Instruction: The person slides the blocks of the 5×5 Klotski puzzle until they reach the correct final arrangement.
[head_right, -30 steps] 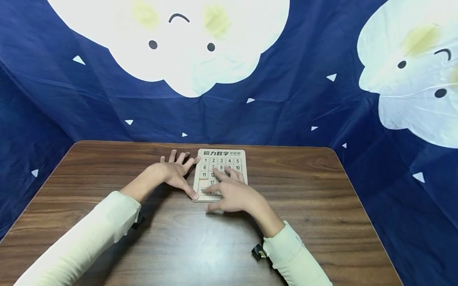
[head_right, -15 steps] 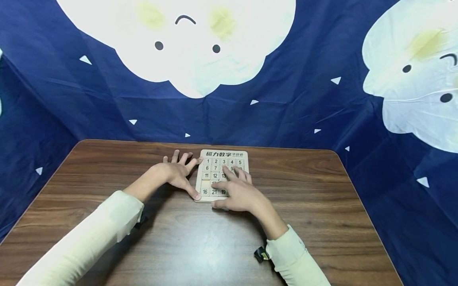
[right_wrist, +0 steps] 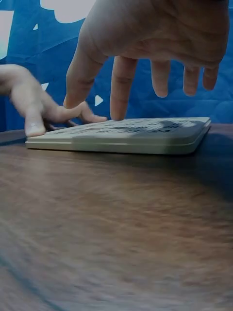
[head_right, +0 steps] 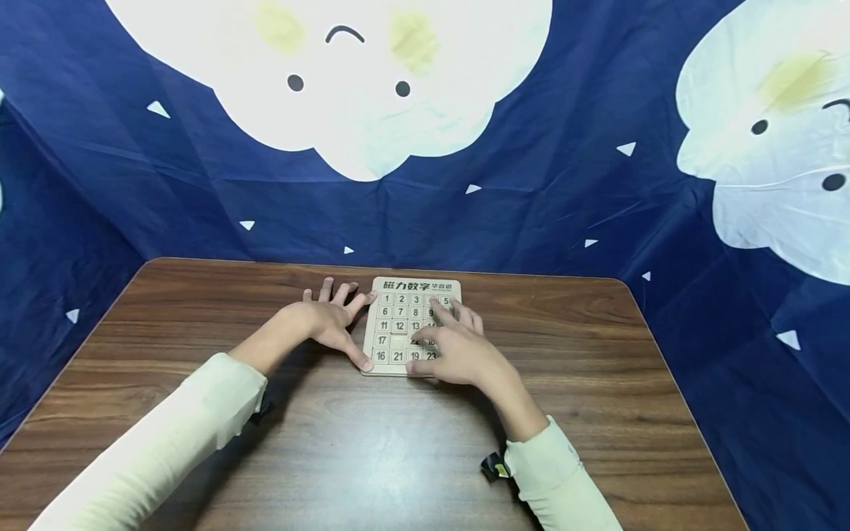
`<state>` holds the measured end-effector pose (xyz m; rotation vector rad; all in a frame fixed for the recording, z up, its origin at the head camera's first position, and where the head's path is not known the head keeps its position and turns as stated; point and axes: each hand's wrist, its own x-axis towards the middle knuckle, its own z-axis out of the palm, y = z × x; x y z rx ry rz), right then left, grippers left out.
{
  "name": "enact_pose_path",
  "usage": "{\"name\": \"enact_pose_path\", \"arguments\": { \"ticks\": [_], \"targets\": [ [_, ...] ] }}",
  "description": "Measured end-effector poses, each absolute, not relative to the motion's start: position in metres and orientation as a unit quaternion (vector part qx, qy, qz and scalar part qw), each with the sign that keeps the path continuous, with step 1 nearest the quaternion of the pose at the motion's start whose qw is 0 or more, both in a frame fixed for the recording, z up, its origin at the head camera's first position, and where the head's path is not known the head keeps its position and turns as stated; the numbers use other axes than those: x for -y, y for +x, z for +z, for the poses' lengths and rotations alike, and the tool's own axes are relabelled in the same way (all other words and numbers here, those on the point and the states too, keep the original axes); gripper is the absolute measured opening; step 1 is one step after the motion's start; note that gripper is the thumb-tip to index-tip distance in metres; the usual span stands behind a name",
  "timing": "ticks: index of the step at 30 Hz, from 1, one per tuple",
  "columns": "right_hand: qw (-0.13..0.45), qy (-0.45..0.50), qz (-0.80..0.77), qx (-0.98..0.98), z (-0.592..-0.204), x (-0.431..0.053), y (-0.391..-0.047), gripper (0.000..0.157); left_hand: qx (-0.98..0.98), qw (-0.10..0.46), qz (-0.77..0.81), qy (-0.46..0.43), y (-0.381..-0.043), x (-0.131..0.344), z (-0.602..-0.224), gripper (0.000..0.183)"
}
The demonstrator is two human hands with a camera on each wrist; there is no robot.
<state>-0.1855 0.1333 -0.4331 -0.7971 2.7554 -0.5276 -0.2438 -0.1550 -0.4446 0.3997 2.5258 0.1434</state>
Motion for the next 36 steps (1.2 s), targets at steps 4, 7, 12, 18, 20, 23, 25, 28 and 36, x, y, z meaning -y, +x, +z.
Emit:
{"name": "enact_pose_path", "arguments": {
  "ticks": [4, 7, 12, 18, 20, 23, 25, 28, 36],
  "targets": [
    [0.105, -0.269, -0.170, -0.942, -0.432, -0.140, -0.186, 0.055, -0.946, 0.284, 0.054, 0.150, -0.244, 0.154, -0.445, 0.155],
    [0.104, -0.271, -0.170, -0.942, -0.432, -0.140, -0.186, 0.055, -0.946, 0.282, 0.054, 0.150, -0.245, 0.154, -0.445, 0.154],
    [0.118, -0.258, -0.173, -0.943, -0.431, -0.143, -0.184, 0.056, -0.946, 0.282, 0.047, 0.153, -0.244, 0.152, -0.444, 0.154],
    [0.122, -0.257, -0.174, -0.943, -0.432, -0.145, -0.182, 0.055, -0.946, 0.283, 0.043, 0.155, -0.244, 0.151, -0.443, 0.154],
    [0.121, -0.257, -0.177, -0.942, -0.434, -0.143, -0.182, 0.054, -0.946, 0.282, 0.043, 0.155, -0.245, 0.151, -0.443, 0.154],
    [0.129, -0.266, -0.183, -0.938, -0.436, -0.138, -0.182, 0.056, -0.946, 0.283, 0.043, 0.154, -0.245, 0.152, -0.444, 0.155],
    [0.135, -0.278, -0.186, -0.933, -0.438, -0.134, -0.182, 0.060, -0.945, 0.284, 0.045, 0.153, -0.245, 0.153, -0.444, 0.155],
    [0.134, -0.296, -0.184, -0.928, -0.438, -0.131, -0.181, 0.063, -0.945, 0.286, 0.046, 0.150, -0.244, 0.154, -0.445, 0.155],
    [0.117, -0.289, -0.174, -0.934, -0.434, -0.143, -0.176, 0.044, -0.945, 0.287, 0.045, 0.151, -0.243, 0.155, -0.444, 0.155]
  ]
}}
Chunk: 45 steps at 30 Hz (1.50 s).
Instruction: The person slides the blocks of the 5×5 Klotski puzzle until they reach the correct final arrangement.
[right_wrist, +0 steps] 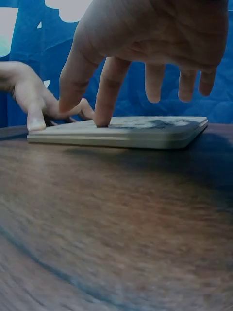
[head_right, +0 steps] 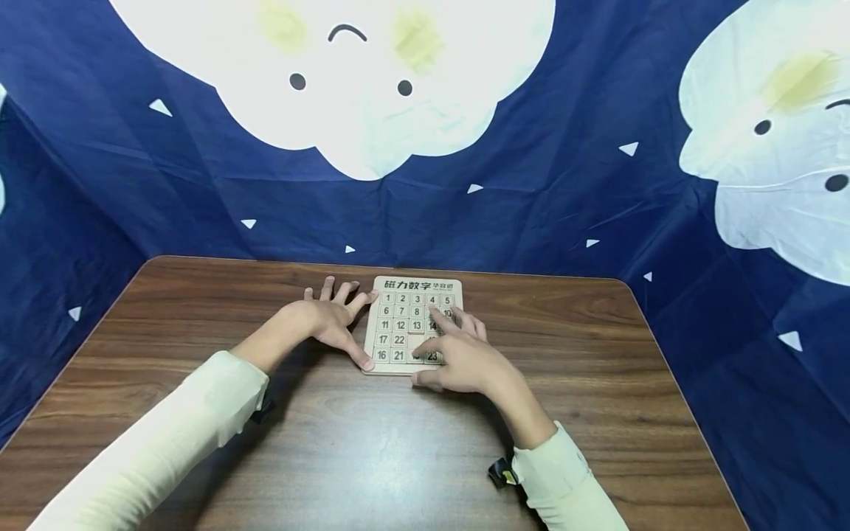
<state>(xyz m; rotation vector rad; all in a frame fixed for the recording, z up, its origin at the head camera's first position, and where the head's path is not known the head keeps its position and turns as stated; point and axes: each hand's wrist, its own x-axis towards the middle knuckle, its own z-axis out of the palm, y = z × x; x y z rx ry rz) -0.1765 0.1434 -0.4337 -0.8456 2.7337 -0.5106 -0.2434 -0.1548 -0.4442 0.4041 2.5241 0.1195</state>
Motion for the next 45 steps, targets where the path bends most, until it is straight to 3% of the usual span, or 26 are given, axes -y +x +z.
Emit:
{"name": "enact_pose_path", "arguments": {
  "ticks": [6, 14, 25, 34, 41, 45],
  "targets": [
    [0.112, -0.275, -0.157, -0.942, -0.435, -0.147, -0.181, 0.056, -0.945, 0.288, 0.046, 0.148, -0.243, 0.156, -0.443, 0.155],
    [0.110, -0.271, -0.182, -0.939, -0.433, -0.162, -0.173, 0.033, -0.945, 0.287, 0.044, 0.149, -0.244, 0.155, -0.444, 0.155],
    [0.106, -0.256, -0.180, -0.944, -0.437, -0.157, -0.178, 0.057, -0.944, 0.290, 0.049, 0.147, -0.244, 0.156, -0.443, 0.156],
    [0.116, -0.264, -0.181, -0.940, -0.435, -0.161, -0.172, 0.043, -0.944, 0.289, 0.047, 0.150, -0.245, 0.156, -0.445, 0.157],
    [0.119, -0.272, -0.181, -0.938, -0.437, -0.148, -0.180, 0.058, -0.945, 0.288, 0.046, 0.150, -0.245, 0.156, -0.446, 0.157],
    [0.128, -0.252, -0.164, -0.945, -0.435, -0.149, -0.181, 0.052, -0.945, 0.287, 0.047, 0.150, -0.245, 0.155, -0.445, 0.156]
  ]
}}
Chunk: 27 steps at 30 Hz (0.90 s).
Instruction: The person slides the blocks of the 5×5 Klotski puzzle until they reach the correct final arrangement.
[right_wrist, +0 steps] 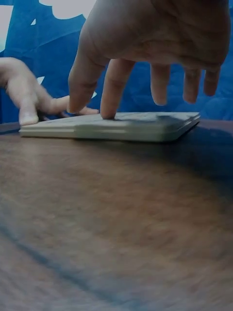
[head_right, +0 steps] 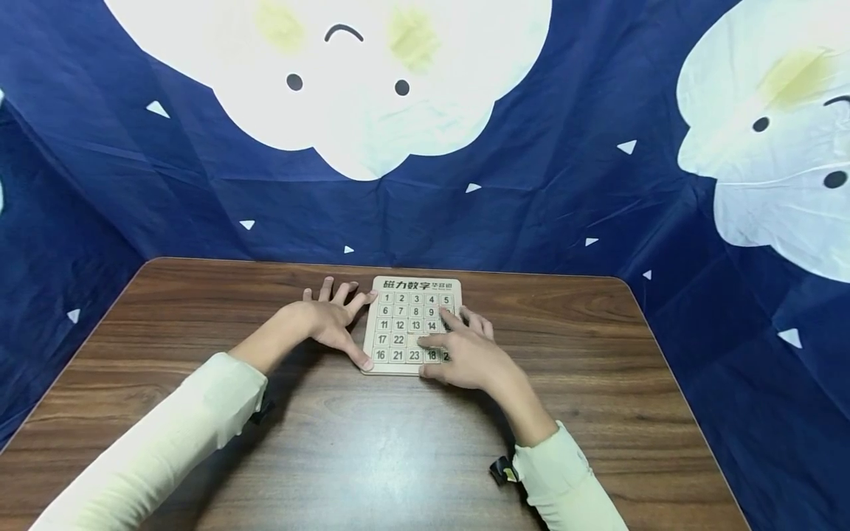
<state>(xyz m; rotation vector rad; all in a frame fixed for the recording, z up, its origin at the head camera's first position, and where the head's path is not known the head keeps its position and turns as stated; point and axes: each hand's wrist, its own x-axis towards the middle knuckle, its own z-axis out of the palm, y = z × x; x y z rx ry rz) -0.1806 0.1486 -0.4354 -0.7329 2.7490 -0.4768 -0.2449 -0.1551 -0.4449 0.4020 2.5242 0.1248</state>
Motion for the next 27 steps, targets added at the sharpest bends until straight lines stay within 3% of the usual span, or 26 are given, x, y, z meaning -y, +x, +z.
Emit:
{"name": "enact_pose_path", "arguments": {
  "ticks": [6, 10, 18, 27],
  "targets": [
    [0.096, -0.269, -0.153, -0.946, -0.433, -0.138, -0.182, 0.048, -0.945, 0.288, 0.049, 0.149, -0.244, 0.156, -0.443, 0.156],
    [0.118, -0.301, -0.158, -0.933, -0.436, -0.126, -0.182, 0.056, -0.944, 0.290, 0.051, 0.148, -0.243, 0.157, -0.443, 0.156],
    [0.117, -0.255, -0.144, -0.949, -0.431, -0.141, -0.181, 0.047, -0.945, 0.287, 0.047, 0.149, -0.243, 0.156, -0.443, 0.157],
    [0.118, -0.317, -0.175, -0.925, -0.434, -0.132, -0.167, 0.047, -0.944, 0.288, 0.046, 0.152, -0.243, 0.155, -0.444, 0.156]
  ]
}}
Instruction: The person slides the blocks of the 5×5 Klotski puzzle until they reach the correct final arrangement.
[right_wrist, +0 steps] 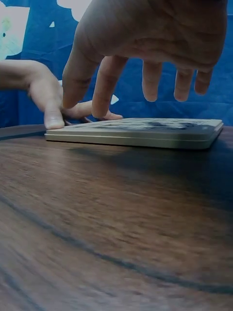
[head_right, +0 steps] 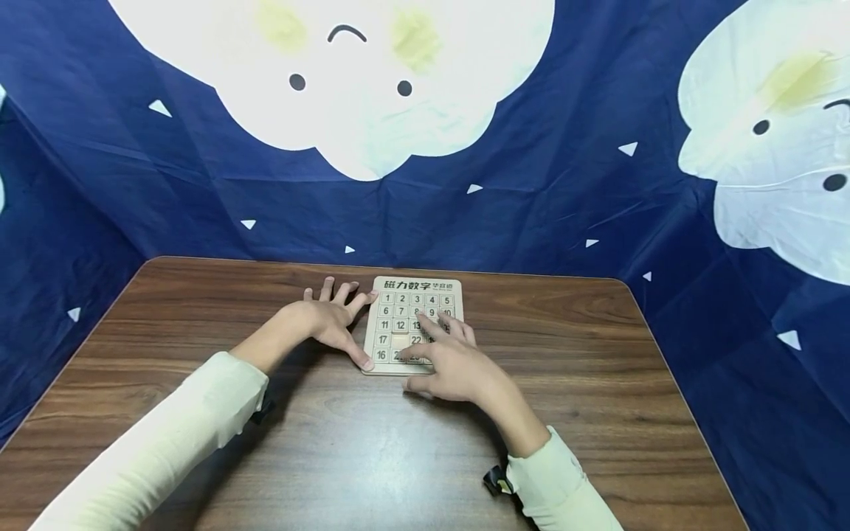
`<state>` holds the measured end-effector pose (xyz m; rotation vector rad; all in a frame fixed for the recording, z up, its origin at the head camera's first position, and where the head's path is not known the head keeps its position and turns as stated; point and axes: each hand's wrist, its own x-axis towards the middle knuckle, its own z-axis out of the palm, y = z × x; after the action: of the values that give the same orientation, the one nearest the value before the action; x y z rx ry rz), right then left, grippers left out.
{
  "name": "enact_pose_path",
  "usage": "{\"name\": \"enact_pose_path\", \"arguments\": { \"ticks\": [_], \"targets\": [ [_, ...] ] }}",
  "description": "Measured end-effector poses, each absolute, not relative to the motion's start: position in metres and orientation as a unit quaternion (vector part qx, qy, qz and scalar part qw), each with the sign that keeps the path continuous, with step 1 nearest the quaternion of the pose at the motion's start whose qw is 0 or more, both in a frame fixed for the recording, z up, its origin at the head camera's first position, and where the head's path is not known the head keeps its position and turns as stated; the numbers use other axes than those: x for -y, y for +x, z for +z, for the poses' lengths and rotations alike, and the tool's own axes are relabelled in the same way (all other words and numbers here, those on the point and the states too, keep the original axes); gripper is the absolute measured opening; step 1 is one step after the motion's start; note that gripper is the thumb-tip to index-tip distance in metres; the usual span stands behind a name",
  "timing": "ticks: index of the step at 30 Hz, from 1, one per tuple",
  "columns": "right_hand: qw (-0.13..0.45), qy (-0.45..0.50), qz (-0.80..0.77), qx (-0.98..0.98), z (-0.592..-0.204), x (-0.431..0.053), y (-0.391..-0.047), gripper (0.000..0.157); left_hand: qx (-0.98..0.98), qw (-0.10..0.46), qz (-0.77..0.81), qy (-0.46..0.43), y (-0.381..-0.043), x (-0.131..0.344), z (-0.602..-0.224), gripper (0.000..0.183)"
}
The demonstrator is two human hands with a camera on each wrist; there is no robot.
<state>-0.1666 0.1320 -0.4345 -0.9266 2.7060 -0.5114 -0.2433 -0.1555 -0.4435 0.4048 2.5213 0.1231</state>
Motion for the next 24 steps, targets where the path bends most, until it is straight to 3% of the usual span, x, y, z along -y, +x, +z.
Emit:
{"name": "enact_pose_path", "arguments": {
  "ticks": [13, 24],
  "targets": [
    [0.125, -0.313, -0.165, -0.927, -0.433, -0.130, -0.161, 0.043, -0.944, 0.291, 0.044, 0.150, -0.244, 0.153, -0.444, 0.156],
    [0.121, -0.309, -0.164, -0.929, -0.439, -0.104, -0.174, 0.060, -0.944, 0.292, 0.046, 0.149, -0.243, 0.154, -0.442, 0.155]
  ]
}}
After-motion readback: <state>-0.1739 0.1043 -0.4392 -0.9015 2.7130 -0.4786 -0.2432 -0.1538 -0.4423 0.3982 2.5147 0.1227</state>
